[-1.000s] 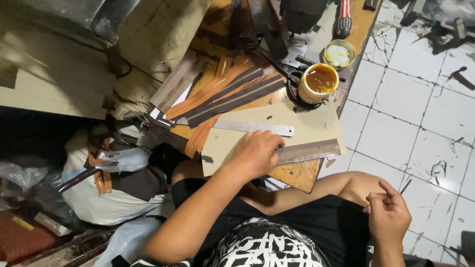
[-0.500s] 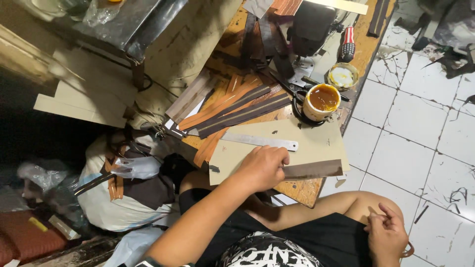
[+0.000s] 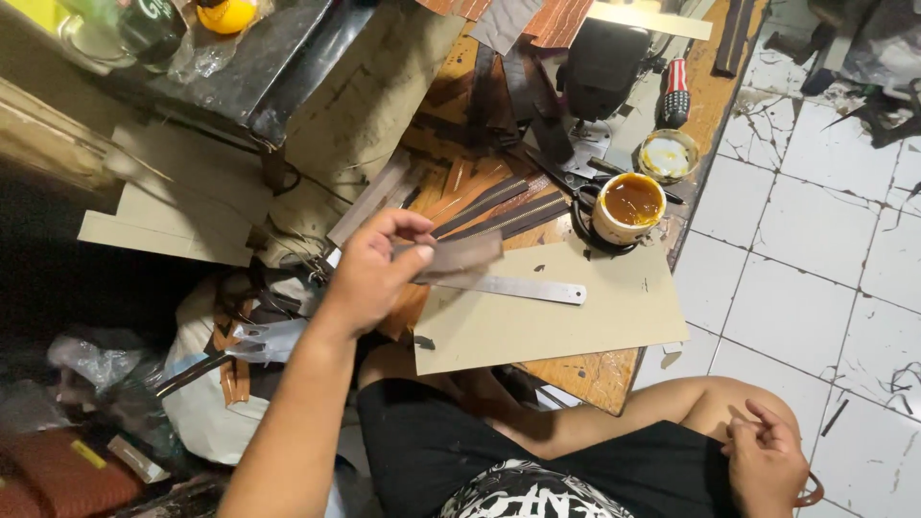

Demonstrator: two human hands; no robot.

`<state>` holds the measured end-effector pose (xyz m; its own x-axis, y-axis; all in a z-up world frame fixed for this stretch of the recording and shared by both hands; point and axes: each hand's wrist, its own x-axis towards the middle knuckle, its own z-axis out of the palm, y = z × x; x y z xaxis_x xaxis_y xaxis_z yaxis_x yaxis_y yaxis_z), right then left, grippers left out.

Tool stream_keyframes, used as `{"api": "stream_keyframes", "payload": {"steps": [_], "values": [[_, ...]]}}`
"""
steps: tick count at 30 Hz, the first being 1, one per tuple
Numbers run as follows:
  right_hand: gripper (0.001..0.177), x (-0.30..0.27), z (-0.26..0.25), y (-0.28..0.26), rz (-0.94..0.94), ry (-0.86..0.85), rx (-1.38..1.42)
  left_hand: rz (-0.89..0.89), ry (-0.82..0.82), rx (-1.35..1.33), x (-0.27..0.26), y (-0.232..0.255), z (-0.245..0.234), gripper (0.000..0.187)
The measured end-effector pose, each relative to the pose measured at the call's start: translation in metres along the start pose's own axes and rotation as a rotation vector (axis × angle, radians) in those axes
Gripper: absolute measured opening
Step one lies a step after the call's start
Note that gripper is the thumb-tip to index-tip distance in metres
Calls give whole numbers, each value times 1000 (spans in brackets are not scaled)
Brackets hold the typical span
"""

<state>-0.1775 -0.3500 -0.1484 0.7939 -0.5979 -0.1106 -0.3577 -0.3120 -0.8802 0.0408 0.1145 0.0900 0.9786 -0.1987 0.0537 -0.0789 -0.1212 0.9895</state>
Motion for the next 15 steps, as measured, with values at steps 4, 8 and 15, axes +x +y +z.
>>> {"api": "stream_keyframes", "payload": {"steps": [4,8,15], "values": [[34,-1,3,-6,34,6,-23,9,233,-155,8,-16,-49,30],[32,-3,6,-10,12,33,-79,-6,406,-395,17,-31,-85,30],[31,-1,9,3,-70,52,-145,-3,510,-602,40,-67,-115,28]]}}
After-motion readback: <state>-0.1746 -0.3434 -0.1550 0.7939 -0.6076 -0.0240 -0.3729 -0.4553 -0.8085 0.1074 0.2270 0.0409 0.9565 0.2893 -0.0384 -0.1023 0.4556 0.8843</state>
